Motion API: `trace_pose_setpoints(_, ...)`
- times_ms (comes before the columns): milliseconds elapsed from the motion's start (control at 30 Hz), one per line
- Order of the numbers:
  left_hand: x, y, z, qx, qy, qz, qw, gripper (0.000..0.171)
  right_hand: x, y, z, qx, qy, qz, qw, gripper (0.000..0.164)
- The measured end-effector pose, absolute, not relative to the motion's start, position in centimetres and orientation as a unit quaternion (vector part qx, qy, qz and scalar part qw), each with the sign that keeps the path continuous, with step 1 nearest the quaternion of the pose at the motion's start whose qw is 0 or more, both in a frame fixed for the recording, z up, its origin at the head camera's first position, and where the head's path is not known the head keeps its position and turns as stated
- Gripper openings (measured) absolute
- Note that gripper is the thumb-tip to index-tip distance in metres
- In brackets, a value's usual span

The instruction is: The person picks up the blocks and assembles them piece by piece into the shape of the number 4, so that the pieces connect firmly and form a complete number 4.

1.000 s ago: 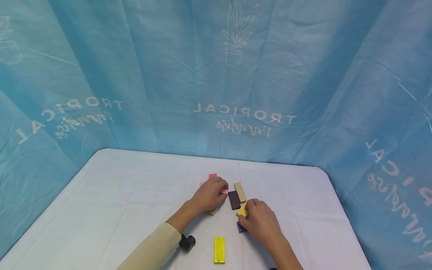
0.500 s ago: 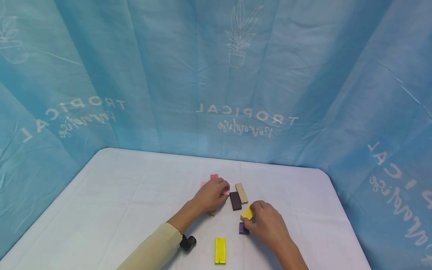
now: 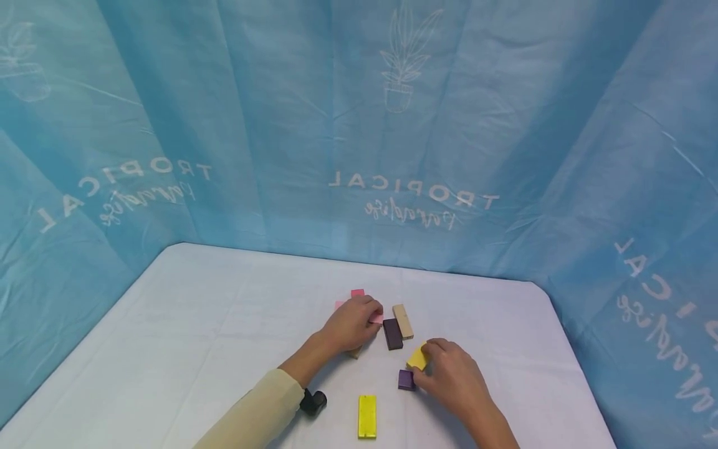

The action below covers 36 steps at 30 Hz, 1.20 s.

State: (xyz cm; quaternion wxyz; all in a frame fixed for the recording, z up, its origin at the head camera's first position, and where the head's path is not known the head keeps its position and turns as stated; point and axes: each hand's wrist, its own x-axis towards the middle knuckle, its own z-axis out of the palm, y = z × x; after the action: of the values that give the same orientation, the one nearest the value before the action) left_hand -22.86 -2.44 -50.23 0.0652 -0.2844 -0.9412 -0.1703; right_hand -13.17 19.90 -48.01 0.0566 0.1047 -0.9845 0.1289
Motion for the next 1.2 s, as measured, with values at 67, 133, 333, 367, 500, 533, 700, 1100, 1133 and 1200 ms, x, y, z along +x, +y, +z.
trace_pose_setpoints(67, -22.8, -2.4, -50.2, -0.284, -0.942, -0.168, 0.063, 0.025, -13.1, 20.1, -48.1, 0.103, -0.984, 0.13, 0.058, 0.042)
trace_pose_setpoints(133, -22.7, -2.4, -50.1, -0.283, -0.942, -0.167, 0.06, 0.025, -13.0, 20.3, -48.2, 0.102, -0.985, 0.13, 0.057, 0.043)
trace_pose_setpoints(333, -22.5, -1.7, -49.9, -0.278, -0.944, -0.167, 0.052, 0.025, -12.5, 21.4, -47.9, 0.098, -0.987, 0.125, 0.041, 0.042)
trace_pose_setpoints(367, -22.5, -1.6, -49.9, -0.281, -0.943, -0.168, 0.051, 0.025, -12.4, 21.6, -47.8, 0.094, -0.987, 0.124, 0.037, 0.041)
trace_pose_setpoints(500, -22.5, -1.2, -49.8, -0.286, -0.942, -0.167, 0.051, 0.026, -12.0, 22.0, -47.4, 0.087, -0.987, 0.13, 0.027, 0.04)
trace_pose_setpoints(533, -22.5, -1.2, -49.8, -0.285, -0.943, -0.165, 0.054, 0.026, -11.9, 22.0, -47.4, 0.089, -0.987, 0.132, 0.025, 0.04)
trace_pose_setpoints(700, -22.5, -1.5, -49.7, -0.285, -0.944, -0.157, 0.06, 0.026, -11.8, 21.9, -47.2, 0.093, -0.987, 0.127, 0.014, 0.041)
trace_pose_setpoints(1100, -22.6, -2.0, -50.0, -0.275, -0.947, -0.158, 0.054, 0.028, -11.5, 21.4, -47.6, 0.131, -0.982, 0.133, 0.004, 0.04)
trace_pose_setpoints(1133, -22.6, -2.1, -50.0, -0.275, -0.947, -0.158, 0.055, 0.028, -11.5, 21.3, -47.6, 0.133, -0.982, 0.132, 0.008, 0.04)
trace_pose_setpoints(1200, -22.7, -2.2, -50.0, -0.273, -0.948, -0.156, 0.052, 0.028, -11.5, 21.0, -47.6, 0.139, -0.981, 0.131, 0.014, 0.041)
